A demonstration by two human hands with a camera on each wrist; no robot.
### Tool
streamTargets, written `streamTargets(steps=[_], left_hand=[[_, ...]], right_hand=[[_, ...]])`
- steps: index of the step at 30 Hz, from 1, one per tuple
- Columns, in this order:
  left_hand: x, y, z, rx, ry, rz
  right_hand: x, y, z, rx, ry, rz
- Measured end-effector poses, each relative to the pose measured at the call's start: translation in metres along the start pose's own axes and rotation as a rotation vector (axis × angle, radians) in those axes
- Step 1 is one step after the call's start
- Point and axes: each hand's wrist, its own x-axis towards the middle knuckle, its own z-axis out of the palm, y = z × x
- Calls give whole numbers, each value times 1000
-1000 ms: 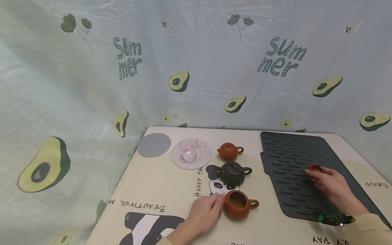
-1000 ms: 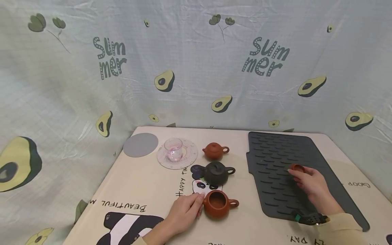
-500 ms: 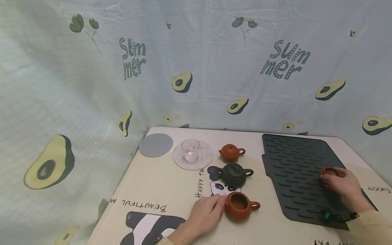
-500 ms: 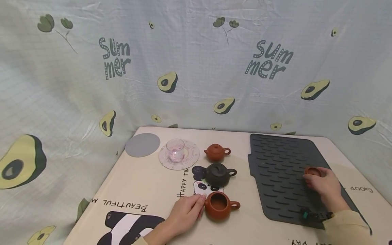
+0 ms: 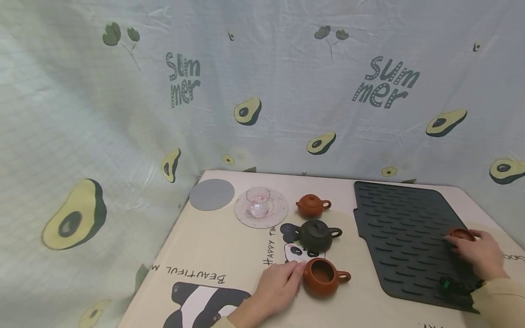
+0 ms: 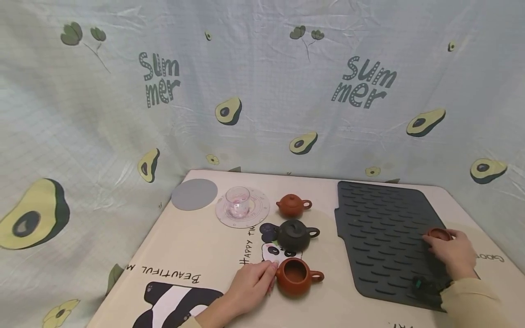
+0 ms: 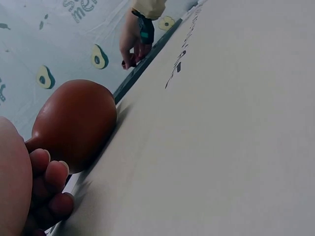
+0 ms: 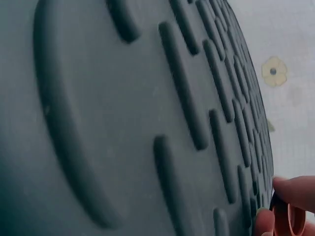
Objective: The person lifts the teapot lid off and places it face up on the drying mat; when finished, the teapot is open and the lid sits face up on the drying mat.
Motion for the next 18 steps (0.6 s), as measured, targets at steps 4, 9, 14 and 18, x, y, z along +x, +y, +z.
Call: streamTargets(steps=[4, 9, 14, 18], left_hand=[[0, 0, 1, -10, -12, -10], [1, 0, 1, -7, -18, -7], [2, 0, 1, -15, -26, -3], [1, 0, 0, -15, -13, -10]], right_hand=[[-2, 6, 0, -16, 24, -2], [-3, 11, 1, -28, 40, -2], [-1, 11, 3, -28, 61, 25], [0, 8, 4, -82, 62, -16]])
